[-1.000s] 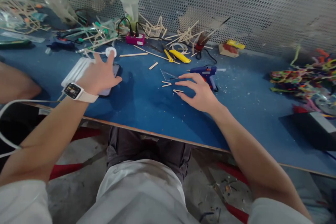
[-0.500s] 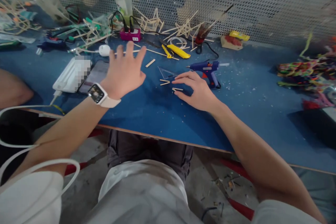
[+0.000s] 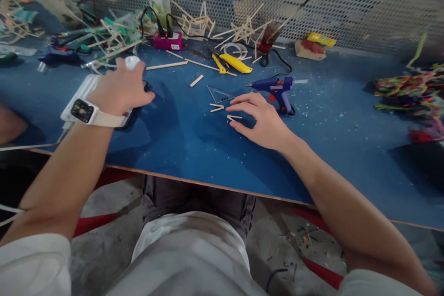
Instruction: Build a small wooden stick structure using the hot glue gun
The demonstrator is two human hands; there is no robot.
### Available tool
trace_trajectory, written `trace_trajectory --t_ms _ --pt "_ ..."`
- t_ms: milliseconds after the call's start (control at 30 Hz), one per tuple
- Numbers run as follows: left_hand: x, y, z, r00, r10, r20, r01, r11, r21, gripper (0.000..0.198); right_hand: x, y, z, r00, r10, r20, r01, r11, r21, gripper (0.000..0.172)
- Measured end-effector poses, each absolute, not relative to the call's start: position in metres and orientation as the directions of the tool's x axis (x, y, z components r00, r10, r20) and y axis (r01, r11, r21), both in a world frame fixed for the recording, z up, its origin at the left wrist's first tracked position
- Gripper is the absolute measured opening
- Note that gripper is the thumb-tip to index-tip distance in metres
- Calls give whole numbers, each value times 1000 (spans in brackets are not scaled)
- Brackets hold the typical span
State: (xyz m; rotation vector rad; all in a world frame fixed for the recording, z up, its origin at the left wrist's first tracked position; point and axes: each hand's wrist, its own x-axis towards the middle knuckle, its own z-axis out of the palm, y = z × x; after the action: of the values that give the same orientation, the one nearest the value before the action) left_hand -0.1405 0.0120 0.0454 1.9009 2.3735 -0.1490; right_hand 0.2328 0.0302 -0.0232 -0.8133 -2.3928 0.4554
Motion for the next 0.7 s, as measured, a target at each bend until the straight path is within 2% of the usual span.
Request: trace_trajectory --t_ms 133,267,467,600,700 --pt "-157 4 51 -238 957 -167 971 228 -79 102 231 30 -25 -667 626 404 433 767 -474 26" --pt "-157 -2 53 -232 959 -164 972 224 -67 105 231 30 -25 -664 642 384 451 753 -479 27" --pt "-171 -5 45 -242 953 -180 970 236 -55 121 232 30 -26 -664 646 377 455 749 -482 27" --pt "-176 -8 44 -252 950 -184 967 255 -9 126 233 31 -27 -669 639 380 446 754 -483 27" --pt "-174 -12 44 -299 934 -193 952 306 4 123 233 31 -27 -669 638 381 446 755 -480 27"
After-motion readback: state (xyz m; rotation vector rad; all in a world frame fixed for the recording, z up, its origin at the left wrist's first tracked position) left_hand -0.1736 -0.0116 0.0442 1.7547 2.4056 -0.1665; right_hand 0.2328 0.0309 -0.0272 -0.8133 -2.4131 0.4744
